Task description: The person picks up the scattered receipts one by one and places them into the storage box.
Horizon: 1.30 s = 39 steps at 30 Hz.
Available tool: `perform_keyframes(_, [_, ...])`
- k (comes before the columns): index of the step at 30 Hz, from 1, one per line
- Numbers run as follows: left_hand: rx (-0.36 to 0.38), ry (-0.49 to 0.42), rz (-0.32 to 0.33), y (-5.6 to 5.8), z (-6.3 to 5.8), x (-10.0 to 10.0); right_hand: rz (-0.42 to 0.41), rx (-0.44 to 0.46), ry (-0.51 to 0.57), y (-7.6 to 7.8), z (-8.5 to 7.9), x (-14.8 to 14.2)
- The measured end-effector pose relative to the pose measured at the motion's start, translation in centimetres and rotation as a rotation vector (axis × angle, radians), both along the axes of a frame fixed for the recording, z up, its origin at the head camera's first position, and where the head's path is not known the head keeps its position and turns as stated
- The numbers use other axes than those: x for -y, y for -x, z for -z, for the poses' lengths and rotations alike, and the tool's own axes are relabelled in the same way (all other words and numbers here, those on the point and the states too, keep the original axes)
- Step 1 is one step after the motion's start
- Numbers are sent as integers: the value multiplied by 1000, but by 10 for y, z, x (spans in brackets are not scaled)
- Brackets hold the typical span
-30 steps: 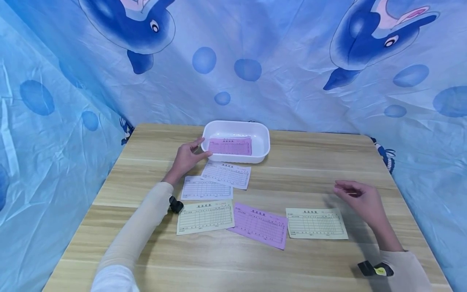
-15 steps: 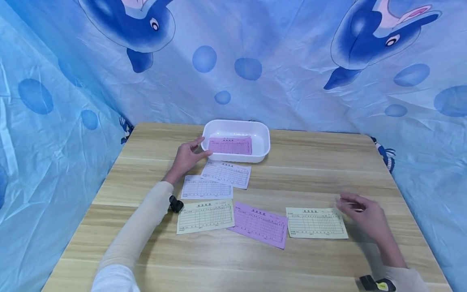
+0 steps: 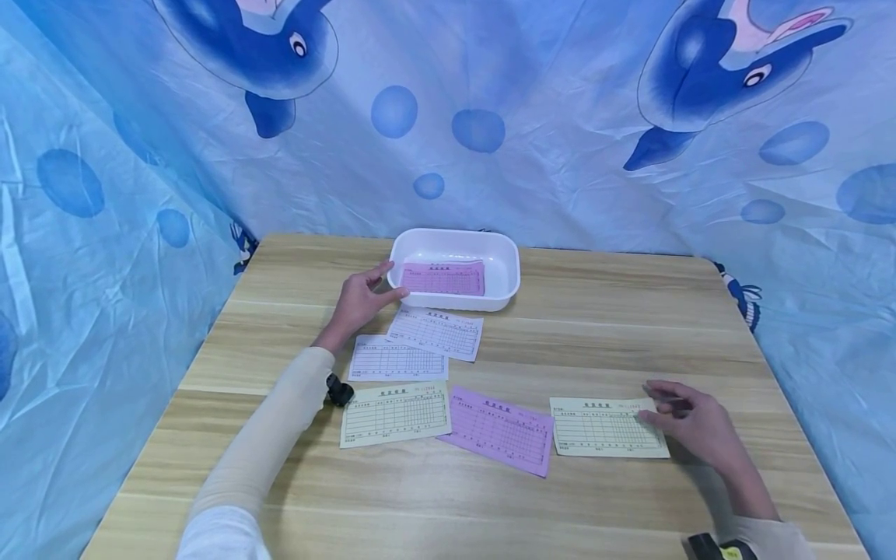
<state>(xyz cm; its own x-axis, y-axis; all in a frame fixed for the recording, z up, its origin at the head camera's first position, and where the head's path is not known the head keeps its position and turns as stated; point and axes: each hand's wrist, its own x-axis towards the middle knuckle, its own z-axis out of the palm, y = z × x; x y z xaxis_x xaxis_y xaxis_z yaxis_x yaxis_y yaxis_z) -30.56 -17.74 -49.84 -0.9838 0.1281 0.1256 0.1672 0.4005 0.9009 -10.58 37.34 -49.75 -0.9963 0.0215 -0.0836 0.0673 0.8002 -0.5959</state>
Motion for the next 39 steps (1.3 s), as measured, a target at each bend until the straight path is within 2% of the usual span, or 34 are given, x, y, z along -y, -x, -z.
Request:
perform_keyframes(8, [-2, -3, -2, 0, 0, 0, -3, -21, -6, 0, 4, 0])
perform_keyframes(17, [-7, -10, 1, 1, 1, 0, 6, 31, 23, -1, 5, 1])
perform_keyframes(24, [0, -2, -2, 0, 1, 0, -22, 52, 46, -1, 6, 1])
perform_keyframes(30, [0, -2, 1, 0, 1, 1, -32, 73, 45, 0, 3, -4])
perform_keyframes(39, [0, 4, 6, 0, 1, 1, -53, 53, 138, 6, -9, -4])
